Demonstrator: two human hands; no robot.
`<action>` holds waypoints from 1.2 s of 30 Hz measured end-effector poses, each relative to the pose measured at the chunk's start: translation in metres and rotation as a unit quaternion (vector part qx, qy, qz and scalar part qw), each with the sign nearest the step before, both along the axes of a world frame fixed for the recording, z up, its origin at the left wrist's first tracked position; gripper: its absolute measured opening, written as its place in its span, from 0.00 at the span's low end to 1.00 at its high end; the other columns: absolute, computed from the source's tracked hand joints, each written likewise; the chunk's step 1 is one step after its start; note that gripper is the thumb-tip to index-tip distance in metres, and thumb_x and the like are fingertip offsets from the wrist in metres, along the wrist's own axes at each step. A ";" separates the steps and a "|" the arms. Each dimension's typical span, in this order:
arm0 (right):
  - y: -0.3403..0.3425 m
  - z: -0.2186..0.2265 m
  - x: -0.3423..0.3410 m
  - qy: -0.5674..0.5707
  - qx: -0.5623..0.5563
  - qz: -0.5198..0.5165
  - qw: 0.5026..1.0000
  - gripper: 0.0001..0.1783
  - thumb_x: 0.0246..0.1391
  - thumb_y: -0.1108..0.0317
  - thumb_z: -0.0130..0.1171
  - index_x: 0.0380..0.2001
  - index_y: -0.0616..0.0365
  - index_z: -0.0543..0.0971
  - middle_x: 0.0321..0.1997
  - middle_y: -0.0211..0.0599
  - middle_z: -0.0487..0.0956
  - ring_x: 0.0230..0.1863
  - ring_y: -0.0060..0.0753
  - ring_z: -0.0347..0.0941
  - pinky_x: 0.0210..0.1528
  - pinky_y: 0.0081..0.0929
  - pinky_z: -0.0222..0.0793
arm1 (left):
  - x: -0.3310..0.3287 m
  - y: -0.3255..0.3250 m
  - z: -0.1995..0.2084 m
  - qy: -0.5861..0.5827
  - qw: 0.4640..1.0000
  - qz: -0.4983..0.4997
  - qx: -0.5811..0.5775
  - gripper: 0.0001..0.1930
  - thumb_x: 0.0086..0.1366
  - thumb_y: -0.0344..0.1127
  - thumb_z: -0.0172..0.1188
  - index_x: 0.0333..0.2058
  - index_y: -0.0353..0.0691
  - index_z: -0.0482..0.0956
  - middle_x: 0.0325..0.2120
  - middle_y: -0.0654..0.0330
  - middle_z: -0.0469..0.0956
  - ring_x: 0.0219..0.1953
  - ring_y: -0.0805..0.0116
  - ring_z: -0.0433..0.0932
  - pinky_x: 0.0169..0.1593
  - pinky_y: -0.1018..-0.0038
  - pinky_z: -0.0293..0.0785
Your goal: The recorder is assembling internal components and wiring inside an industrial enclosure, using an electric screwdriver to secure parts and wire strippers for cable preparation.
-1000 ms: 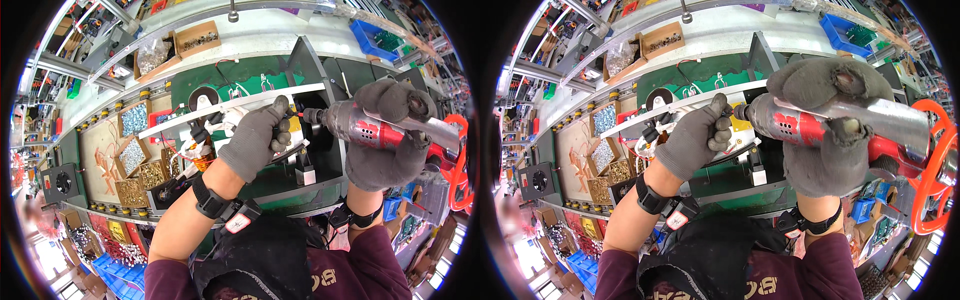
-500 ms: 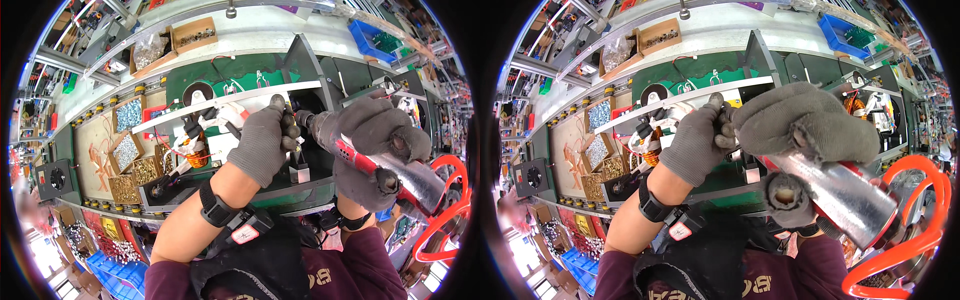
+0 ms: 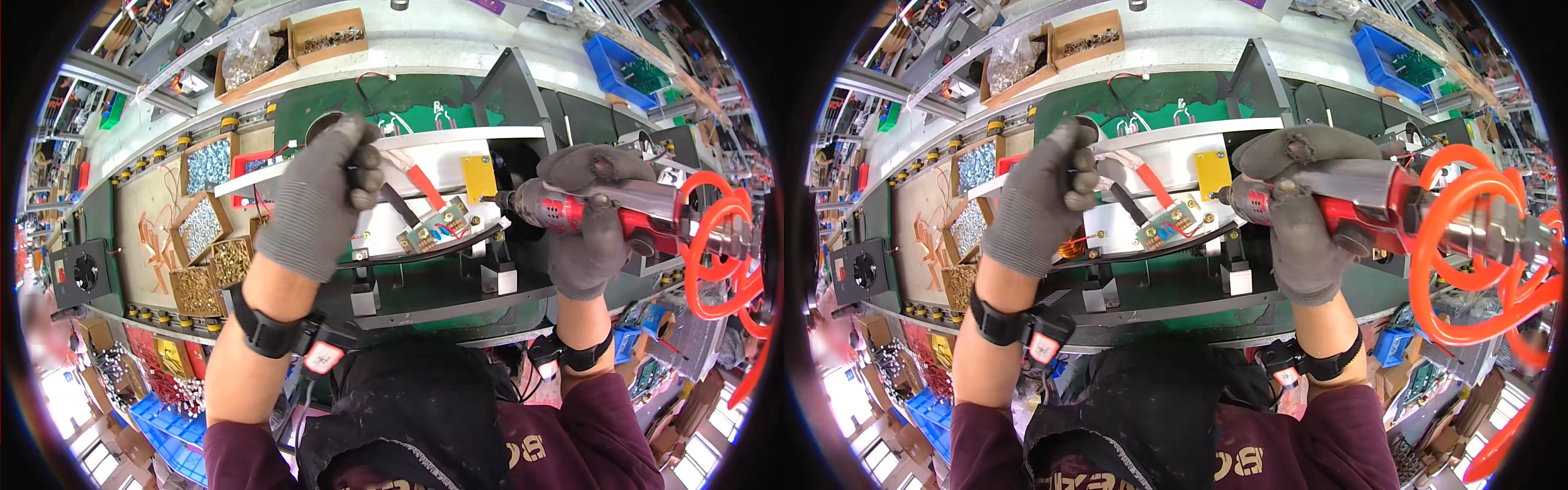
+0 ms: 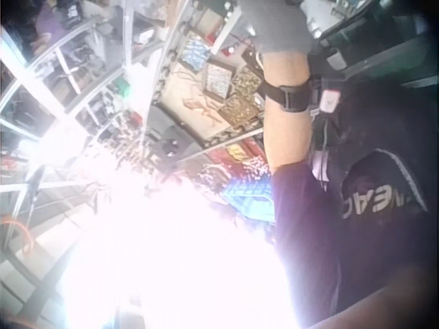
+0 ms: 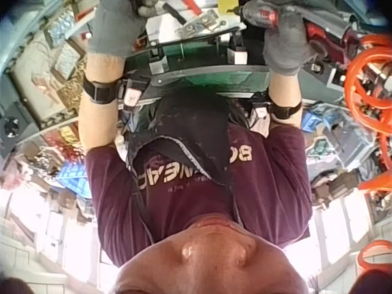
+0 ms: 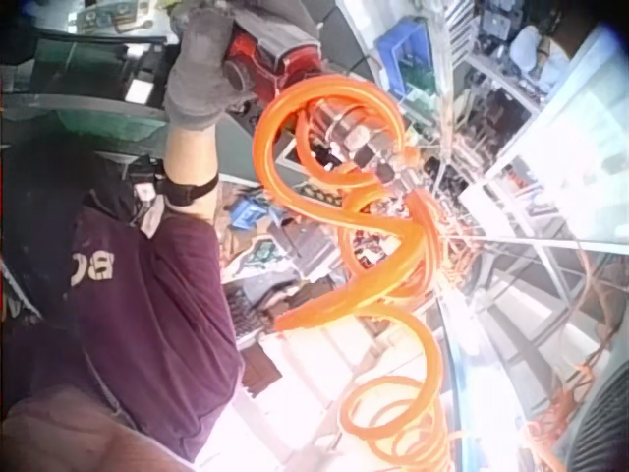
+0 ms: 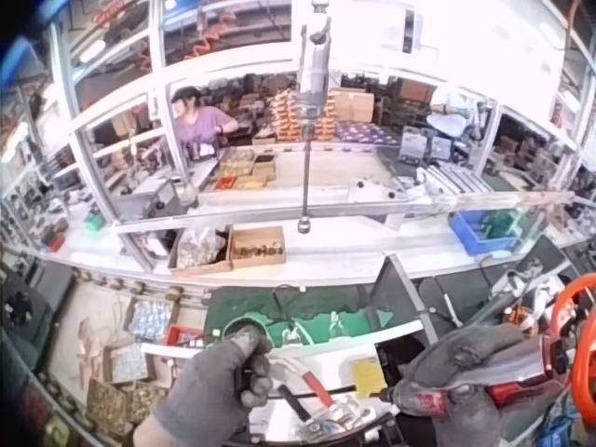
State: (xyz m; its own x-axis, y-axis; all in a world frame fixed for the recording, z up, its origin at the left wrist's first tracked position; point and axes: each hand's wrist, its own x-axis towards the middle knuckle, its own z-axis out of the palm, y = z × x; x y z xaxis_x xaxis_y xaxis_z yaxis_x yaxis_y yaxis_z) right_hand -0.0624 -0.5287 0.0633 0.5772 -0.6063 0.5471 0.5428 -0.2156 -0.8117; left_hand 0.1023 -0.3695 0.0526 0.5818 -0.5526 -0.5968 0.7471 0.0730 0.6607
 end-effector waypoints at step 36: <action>0.013 -0.017 0.009 0.140 -0.114 -0.081 0.980 0.23 0.50 0.62 0.56 0.44 0.64 0.62 0.39 0.41 0.69 0.43 0.36 0.69 0.48 0.37 0.65 | 0.114 0.055 -0.038 -0.782 0.496 -0.227 0.300 0.08 0.62 0.37 0.51 0.29 0.39 0.73 0.19 0.55 0.72 0.23 0.52 0.73 0.27 0.64 0.67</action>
State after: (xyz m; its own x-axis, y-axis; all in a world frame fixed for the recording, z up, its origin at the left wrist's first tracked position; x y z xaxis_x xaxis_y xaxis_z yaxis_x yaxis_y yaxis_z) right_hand -0.0535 -0.5159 0.0463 0.6301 -0.5826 0.5134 0.2489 -0.4747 -0.8442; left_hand 0.2163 -0.3141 0.0150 0.4897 -0.8347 0.2518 -0.8651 -0.4294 0.2592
